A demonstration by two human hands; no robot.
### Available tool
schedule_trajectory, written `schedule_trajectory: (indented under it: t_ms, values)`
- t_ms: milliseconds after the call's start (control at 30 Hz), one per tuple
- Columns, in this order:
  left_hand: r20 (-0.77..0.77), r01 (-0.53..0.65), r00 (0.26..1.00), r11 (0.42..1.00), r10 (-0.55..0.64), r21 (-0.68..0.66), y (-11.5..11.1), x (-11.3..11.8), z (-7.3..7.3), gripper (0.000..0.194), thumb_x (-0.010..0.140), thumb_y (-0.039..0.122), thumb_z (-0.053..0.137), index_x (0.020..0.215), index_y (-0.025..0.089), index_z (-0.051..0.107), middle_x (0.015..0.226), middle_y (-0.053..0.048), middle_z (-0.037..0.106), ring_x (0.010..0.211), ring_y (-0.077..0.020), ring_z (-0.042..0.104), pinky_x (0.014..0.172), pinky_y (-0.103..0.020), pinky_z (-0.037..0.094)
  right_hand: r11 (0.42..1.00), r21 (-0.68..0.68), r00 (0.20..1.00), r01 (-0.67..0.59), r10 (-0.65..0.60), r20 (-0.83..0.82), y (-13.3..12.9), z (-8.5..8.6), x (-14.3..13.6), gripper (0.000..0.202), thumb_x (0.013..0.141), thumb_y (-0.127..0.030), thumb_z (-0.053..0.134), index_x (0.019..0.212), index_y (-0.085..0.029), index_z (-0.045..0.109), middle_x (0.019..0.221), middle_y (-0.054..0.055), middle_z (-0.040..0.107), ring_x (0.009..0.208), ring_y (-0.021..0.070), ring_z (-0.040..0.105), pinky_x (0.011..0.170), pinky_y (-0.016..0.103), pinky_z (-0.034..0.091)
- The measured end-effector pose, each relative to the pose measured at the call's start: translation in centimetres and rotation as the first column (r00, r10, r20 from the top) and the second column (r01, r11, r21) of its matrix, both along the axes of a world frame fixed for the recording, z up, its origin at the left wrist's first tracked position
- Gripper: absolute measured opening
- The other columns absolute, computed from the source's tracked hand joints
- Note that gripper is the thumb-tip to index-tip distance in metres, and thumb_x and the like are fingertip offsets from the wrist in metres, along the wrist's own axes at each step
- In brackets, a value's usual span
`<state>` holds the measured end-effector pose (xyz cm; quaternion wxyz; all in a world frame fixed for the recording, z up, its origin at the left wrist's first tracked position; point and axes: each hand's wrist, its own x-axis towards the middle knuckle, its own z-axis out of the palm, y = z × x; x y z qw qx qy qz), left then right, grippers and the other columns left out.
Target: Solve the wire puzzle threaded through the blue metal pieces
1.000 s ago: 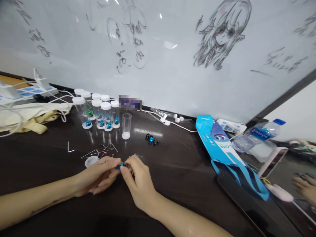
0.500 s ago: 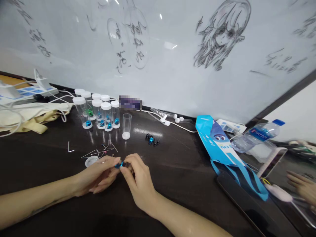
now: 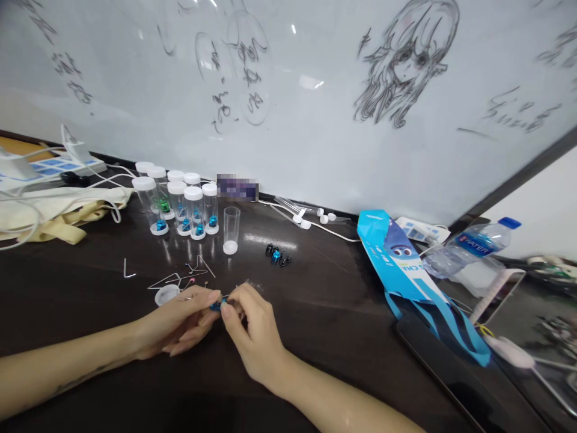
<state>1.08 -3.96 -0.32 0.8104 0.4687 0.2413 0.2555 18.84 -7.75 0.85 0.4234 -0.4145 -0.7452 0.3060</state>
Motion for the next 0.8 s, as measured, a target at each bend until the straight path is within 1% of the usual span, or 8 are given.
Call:
schedule_trajectory:
  t_ms: [67, 133, 300, 367, 433, 633, 700, 800]
  values:
    - [0.008, 0.004, 1.0, 1.0, -0.004, 0.003, 0.0, 0.03, 0.06, 0.052, 0.092, 0.054, 0.05, 0.055, 0.017, 0.046, 0.036, 0.007, 0.039, 0.025, -0.0048, 0.033, 0.024, -0.014, 0.02, 1.0, 0.013, 1.0, 0.002, -0.002, 0.0, -0.08, 0.1, -0.02, 0.021, 0.099, -0.028, 0.046, 0.081, -0.019, 0.051, 0.077, 0.001, 0.05, 0.071, 0.0154, 0.048, 0.066, 0.028, 0.037]
    - [0.008, 0.009, 1.0, 1.0, -0.009, 0.002, -0.02, 0.01, 0.05, 0.052, 0.092, 0.054, 0.05, 0.055, 0.017, 0.046, 0.037, 0.007, 0.039, 0.025, -0.0047, 0.033, 0.024, -0.013, 0.02, 1.0, 0.017, 1.0, -0.005, 0.005, -0.004, -0.06, 0.04, 0.02, 0.021, 0.099, -0.028, 0.046, 0.08, -0.019, 0.051, 0.077, 0.001, 0.05, 0.071, 0.0156, 0.048, 0.066, 0.028, 0.036]
    - [-0.013, 0.025, 1.0, 1.0, -0.025, 0.002, -0.06, -0.11, -0.14, 0.048, 0.09, 0.054, 0.054, 0.06, 0.017, 0.049, 0.038, 0.008, 0.04, 0.025, -0.0042, 0.029, 0.024, -0.013, 0.02, 0.999, -0.034, 1.0, -0.021, 0.021, -0.012, 0.18, -0.42, 0.16, 0.042, 0.103, -0.033, 0.038, 0.064, -0.019, 0.047, 0.064, -0.001, 0.047, 0.063, 0.0145, 0.047, 0.062, 0.028, 0.035]
    - [-0.016, 0.026, 1.0, 1.0, -0.026, -0.002, -0.05, -0.1, -0.16, 0.047, 0.09, 0.054, 0.054, 0.06, 0.017, 0.049, 0.038, 0.008, 0.041, 0.025, -0.0041, 0.029, 0.024, -0.013, 0.02, 0.999, -0.044, 1.0, -0.019, 0.018, -0.017, 0.17, -0.47, 0.14, 0.045, 0.103, -0.033, 0.037, 0.062, -0.019, 0.046, 0.062, -0.001, 0.047, 0.062, 0.0143, 0.047, 0.062, 0.028, 0.035]
    - [-0.008, 0.016, 1.0, 1.0, -0.016, -0.006, -0.04, -0.06, -0.12, 0.047, 0.09, 0.054, 0.053, 0.06, 0.017, 0.049, 0.038, 0.007, 0.041, 0.025, -0.0044, 0.03, 0.024, -0.013, 0.02, 0.999, -0.033, 1.0, -0.008, 0.007, -0.014, 0.06, -0.35, 0.07, 0.041, 0.103, -0.032, 0.039, 0.064, -0.019, 0.047, 0.065, -0.001, 0.047, 0.064, 0.0145, 0.048, 0.063, 0.028, 0.035]
    - [0.007, -0.019, 1.0, 1.0, 0.019, -0.01, -0.01, 0.08, 0.11, 0.051, 0.092, 0.052, 0.05, 0.056, 0.017, 0.047, 0.036, 0.007, 0.039, 0.024, -0.0051, 0.033, 0.024, -0.014, 0.019, 1.0, 0.013, 1.0, 0.009, -0.009, -0.008, -0.16, 0.13, -0.08, 0.019, 0.1, -0.027, 0.046, 0.084, -0.02, 0.052, 0.084, 0.002, 0.05, 0.074, 0.0156, 0.049, 0.068, 0.028, 0.038]
    - [0.007, -0.013, 1.0, 1.0, 0.013, -0.003, -0.03, 0.05, 0.09, 0.051, 0.091, 0.053, 0.051, 0.055, 0.017, 0.047, 0.036, 0.007, 0.038, 0.024, -0.0049, 0.032, 0.024, -0.014, 0.019, 1.0, 0.011, 1.0, -0.002, 0.002, -0.013, -0.1, 0.06, -0.04, 0.023, 0.1, -0.028, 0.045, 0.08, -0.02, 0.051, 0.081, 0.001, 0.05, 0.074, 0.0158, 0.05, 0.069, 0.028, 0.038]
    - [0.0, 0.011, 1.0, 1.0, -0.011, 0.0, -0.05, -0.04, -0.02, 0.049, 0.089, 0.056, 0.054, 0.058, 0.017, 0.048, 0.037, 0.008, 0.039, 0.025, -0.0045, 0.031, 0.024, -0.014, 0.018, 1.0, -0.008, 1.0, -0.022, 0.022, -0.003, 0.02, -0.17, 0.05, 0.037, 0.103, -0.029, 0.038, 0.068, -0.02, 0.047, 0.068, -0.001, 0.048, 0.068, 0.0151, 0.049, 0.067, 0.029, 0.037]
